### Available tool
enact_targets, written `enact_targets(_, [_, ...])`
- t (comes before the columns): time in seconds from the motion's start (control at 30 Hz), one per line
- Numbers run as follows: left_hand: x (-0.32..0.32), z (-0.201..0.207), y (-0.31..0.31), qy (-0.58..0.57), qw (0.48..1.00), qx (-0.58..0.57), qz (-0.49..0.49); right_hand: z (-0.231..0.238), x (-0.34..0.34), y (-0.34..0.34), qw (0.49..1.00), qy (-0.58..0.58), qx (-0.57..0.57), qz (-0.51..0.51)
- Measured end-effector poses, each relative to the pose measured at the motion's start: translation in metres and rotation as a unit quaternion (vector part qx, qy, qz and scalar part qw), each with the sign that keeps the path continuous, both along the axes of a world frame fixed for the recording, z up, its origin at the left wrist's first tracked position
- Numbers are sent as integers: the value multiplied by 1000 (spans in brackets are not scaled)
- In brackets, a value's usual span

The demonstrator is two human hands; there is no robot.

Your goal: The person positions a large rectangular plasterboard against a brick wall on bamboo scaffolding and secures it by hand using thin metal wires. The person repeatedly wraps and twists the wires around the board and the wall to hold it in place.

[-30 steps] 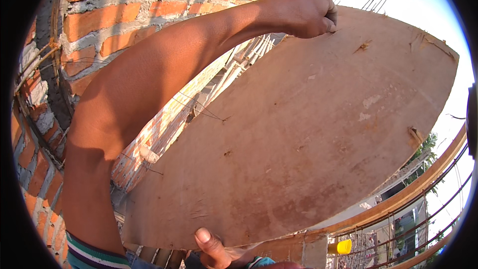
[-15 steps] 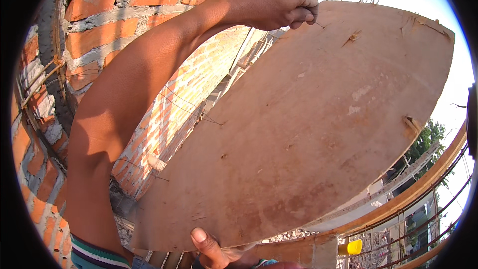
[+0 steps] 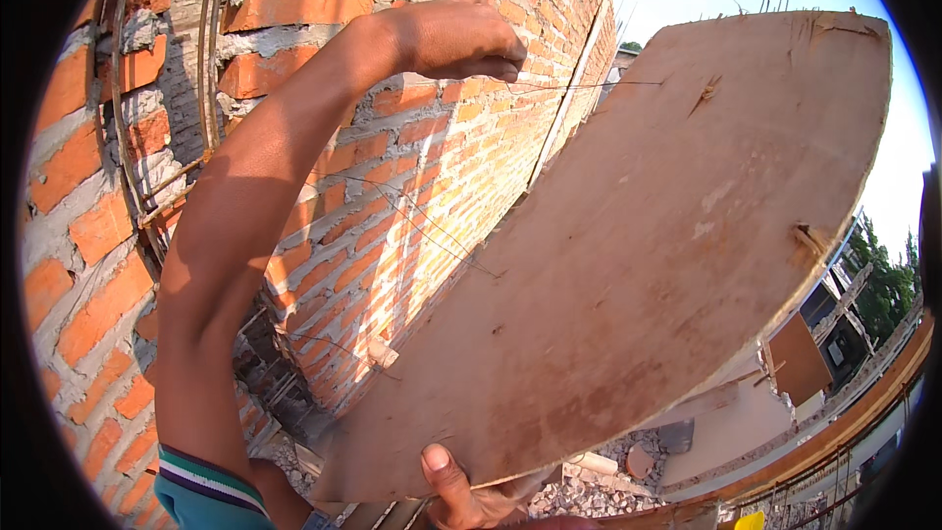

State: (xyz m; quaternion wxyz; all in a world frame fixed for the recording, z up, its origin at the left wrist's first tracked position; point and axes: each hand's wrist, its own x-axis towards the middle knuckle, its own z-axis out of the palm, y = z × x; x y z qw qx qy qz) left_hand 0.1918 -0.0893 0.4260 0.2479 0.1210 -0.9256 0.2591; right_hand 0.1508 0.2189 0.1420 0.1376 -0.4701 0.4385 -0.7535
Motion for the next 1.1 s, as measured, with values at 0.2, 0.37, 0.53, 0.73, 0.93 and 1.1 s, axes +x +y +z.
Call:
enact_targets(0.2, [1, -6, 5, 16, 996, -38, -80, 3, 1, -3, 1000, 13, -9, -5])
enact_targets(0.37, [8, 3, 2, -72, 997, -32, 7, 2, 1, -3, 1000, 17, -11, -3])
enact_targets(0.53, [-1, 0, 2, 65, 997, -43, -18, 3, 3, -4, 1000, 21, -17, 3])
enact_targets(0.73, [-40, 20, 11, 104, 986, -114, -58, 5, 7, -9, 999, 34, -24, 14])
enact_targets(0.93, [-12, 46, 25, 67, 954, -280, -88, 15, 17, -19, 997, 53, -45, 39])
enact_targets(1.1, [42, 79, 17, -14, 957, -283, 67, 22, 32, -27, 992, 87, -75, 49])
